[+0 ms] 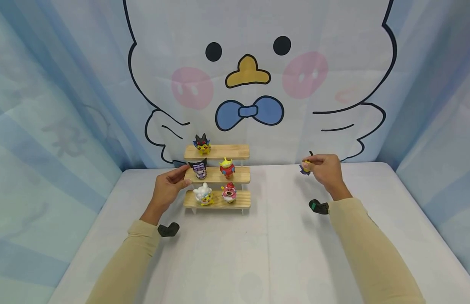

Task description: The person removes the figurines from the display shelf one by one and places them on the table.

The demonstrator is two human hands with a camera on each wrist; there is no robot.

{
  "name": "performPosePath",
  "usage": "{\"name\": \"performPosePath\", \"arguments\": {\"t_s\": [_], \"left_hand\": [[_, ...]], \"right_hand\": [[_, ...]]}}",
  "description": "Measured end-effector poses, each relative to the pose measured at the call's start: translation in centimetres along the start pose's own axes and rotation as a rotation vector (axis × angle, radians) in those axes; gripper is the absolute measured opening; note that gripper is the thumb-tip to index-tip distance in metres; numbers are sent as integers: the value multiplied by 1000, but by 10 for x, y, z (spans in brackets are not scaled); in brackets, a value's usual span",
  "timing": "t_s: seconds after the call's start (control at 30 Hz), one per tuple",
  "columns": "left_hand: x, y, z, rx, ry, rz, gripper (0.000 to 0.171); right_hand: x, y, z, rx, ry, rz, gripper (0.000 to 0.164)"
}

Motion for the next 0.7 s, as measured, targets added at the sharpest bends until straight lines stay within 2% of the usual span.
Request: {"name": "performPosePath", "arguments": {"t_s": [0.43, 0.7], "left_hand": [[0, 2, 0, 17, 6, -3, 53], [0, 1, 0, 10, 18, -4, 53]], "right_hand": [[-3, 0, 10, -19, 27, -4, 33], [-2, 1, 14, 32, 19, -8, 32]]}}
Point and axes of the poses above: each hand's wrist, its own y-axis away from the middle knuckle, its own x-axis out of the back of the hand, z = x × y, the point moved 4 cm from there along -y, towards the middle knuckle, and after that the axes turned 5 degrees about -y, right-handed, at the moved point
